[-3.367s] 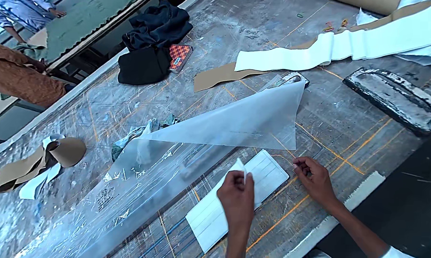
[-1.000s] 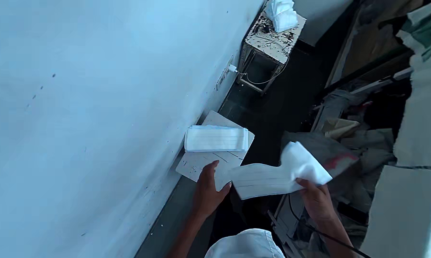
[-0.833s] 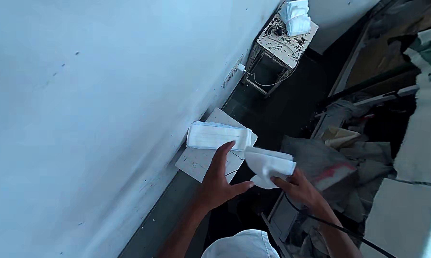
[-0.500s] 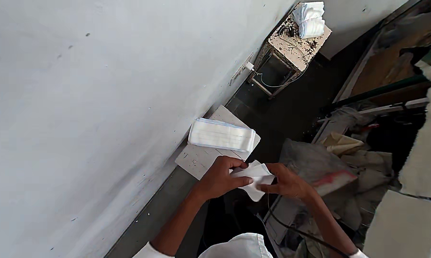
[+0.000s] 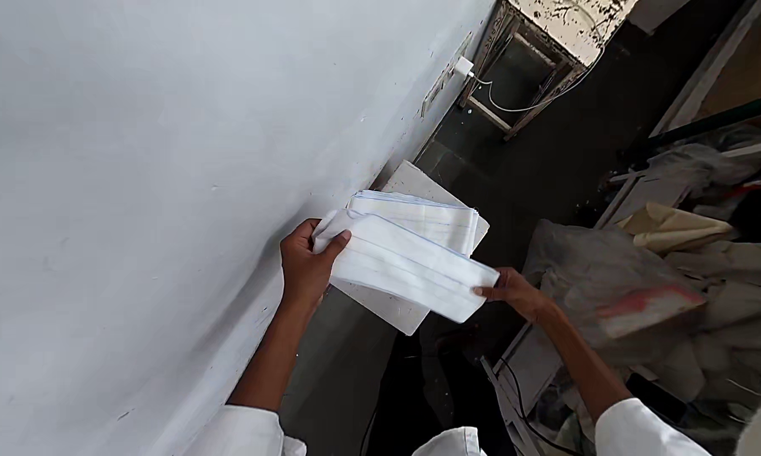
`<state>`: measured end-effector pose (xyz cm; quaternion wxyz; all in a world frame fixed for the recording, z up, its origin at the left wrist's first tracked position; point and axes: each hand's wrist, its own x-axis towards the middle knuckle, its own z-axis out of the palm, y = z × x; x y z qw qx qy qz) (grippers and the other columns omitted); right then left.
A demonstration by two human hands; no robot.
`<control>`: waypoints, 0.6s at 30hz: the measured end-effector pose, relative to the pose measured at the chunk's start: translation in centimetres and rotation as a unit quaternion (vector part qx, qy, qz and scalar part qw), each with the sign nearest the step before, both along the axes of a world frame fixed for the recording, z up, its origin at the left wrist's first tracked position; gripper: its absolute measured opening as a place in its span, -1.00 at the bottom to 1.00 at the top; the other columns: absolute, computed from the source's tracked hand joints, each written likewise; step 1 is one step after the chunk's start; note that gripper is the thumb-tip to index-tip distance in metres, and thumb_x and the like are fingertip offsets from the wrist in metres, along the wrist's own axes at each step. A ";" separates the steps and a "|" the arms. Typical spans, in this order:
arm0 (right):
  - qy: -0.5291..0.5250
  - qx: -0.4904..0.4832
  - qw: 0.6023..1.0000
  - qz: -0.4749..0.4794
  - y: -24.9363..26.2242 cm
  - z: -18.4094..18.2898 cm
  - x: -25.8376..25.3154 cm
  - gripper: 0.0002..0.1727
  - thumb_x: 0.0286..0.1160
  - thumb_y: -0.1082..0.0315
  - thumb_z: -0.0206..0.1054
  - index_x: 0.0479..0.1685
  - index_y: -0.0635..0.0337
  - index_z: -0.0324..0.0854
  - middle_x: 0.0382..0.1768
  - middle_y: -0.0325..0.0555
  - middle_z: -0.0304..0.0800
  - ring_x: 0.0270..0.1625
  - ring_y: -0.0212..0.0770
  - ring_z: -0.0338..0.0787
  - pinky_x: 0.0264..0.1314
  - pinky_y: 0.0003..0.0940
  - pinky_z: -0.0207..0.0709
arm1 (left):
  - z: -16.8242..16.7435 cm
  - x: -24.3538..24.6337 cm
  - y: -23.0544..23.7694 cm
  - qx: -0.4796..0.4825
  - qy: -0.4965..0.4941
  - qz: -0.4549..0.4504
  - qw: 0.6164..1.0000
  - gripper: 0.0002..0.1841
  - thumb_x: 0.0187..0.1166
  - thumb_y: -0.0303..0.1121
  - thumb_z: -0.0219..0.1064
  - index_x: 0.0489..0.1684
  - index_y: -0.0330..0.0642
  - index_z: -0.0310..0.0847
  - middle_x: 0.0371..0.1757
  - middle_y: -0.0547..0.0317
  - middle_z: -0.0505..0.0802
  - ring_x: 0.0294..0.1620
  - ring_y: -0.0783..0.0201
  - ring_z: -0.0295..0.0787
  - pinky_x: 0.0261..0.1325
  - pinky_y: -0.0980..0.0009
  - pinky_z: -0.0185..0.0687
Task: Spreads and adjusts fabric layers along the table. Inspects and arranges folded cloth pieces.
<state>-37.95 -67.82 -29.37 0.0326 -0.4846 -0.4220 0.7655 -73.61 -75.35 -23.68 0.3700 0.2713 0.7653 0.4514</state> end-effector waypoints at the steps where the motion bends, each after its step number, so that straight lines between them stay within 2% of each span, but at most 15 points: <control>1: -0.003 -0.017 0.999 -0.044 0.9 -1.1 0.5 -0.78 0.47 0.63 0.32 0.05 0.35 0.66 -0.21 -0.11 0.91 -0.18 -0.29 0.90 0.00 -0.31 0.82 | -2.1 -0.1 0.3 0.000 0.003 0.012 1.000 -0.76 0.42 -0.55 0.53 -0.03 -0.31 0.64 -0.24 0.21 0.83 -0.23 0.50 0.80 -0.06 0.49 0.79; 2: -0.014 -0.020 0.997 -0.079 1.8 -2.1 0.5 -0.79 0.53 0.61 0.31 0.09 0.35 0.65 -0.18 -0.09 0.90 -0.17 -0.26 0.90 0.00 -0.29 0.82 | -4.1 -0.2 0.6 -0.001 0.009 0.023 1.000 -0.77 0.43 -0.54 0.53 -0.04 -0.34 0.65 -0.26 0.18 0.82 -0.25 0.49 0.79 -0.08 0.48 0.78; 7: -0.078 0.038 0.979 -0.182 4.9 -6.0 -2.3 -0.90 0.64 0.51 0.29 -0.01 0.33 0.60 -0.26 -0.10 0.78 -0.25 -0.29 0.83 -0.13 -0.32 0.78 | -11.5 -0.3 1.8 -0.033 0.045 0.050 0.997 -0.77 0.53 -0.42 0.50 -0.01 -0.37 0.69 -0.24 0.07 0.85 -0.26 0.41 0.79 -0.04 0.36 0.75; 10: -0.131 0.104 0.970 -0.178 5.7 -8.5 -3.9 -0.86 0.65 0.46 0.32 0.01 0.37 0.64 -0.22 -0.03 0.76 -0.28 -0.28 0.79 -0.18 -0.33 0.74 | -14.4 -0.3 2.5 -0.053 0.087 0.051 0.993 -0.77 0.57 -0.39 0.47 0.00 -0.39 0.69 -0.19 -0.01 0.86 -0.21 0.36 0.79 0.03 0.32 0.73; 14: -0.207 0.190 0.949 -0.144 5.7 -11.0 -5.4 -0.80 0.61 0.43 0.37 0.03 0.40 0.69 -0.14 0.10 0.80 -0.23 -0.16 0.78 -0.09 -0.17 0.68 | -16.8 -0.7 3.1 -0.089 0.139 0.044 0.985 -0.74 0.58 -0.35 0.48 0.01 -0.40 0.73 -0.17 -0.10 0.88 -0.18 0.22 0.82 0.08 0.19 0.71; 15: -0.223 0.205 0.942 -0.141 5.7 -11.1 -5.6 -0.78 0.60 0.43 0.38 0.09 0.40 0.67 -0.10 0.13 0.81 -0.18 -0.11 0.80 -0.03 -0.13 0.68 | -16.8 -0.7 3.1 -0.101 0.156 0.037 0.982 -0.71 0.57 -0.35 0.49 0.07 -0.41 0.72 -0.10 -0.14 0.89 -0.11 0.15 0.84 0.13 0.13 0.71; 16: -0.245 0.219 0.934 -0.136 5.6 -11.0 -5.8 -0.72 0.60 0.44 0.38 0.19 0.39 0.64 -0.04 0.17 0.81 -0.13 -0.06 0.83 0.02 -0.09 0.70 | -16.5 -0.5 3.0 -0.116 0.180 0.020 0.977 -0.65 0.57 -0.34 0.49 0.17 -0.42 0.70 0.04 -0.20 0.88 0.05 0.04 0.85 0.25 0.05 0.68; 17: -0.273 0.241 0.922 -0.128 5.4 -10.9 -6.0 -0.66 0.58 0.44 0.40 0.27 0.39 0.59 0.03 0.21 0.80 -0.07 0.01 0.86 0.06 -0.05 0.71 | -15.7 -0.1 2.8 -0.134 0.210 -0.012 0.968 -0.59 0.59 -0.31 0.48 0.28 -0.42 0.64 0.21 -0.27 0.83 0.25 -0.09 0.79 0.39 -0.03 0.61; 18: -0.301 0.268 0.907 -0.122 4.9 -10.6 -6.1 -0.60 0.55 0.45 0.42 0.32 0.40 0.55 0.08 0.27 0.77 0.00 0.09 0.85 0.10 0.00 0.70 | -15.1 0.4 2.5 -0.144 0.241 -0.052 0.958 -0.54 0.62 -0.29 0.44 0.35 -0.43 0.58 0.32 -0.35 0.76 0.37 -0.21 0.70 0.46 -0.12 0.53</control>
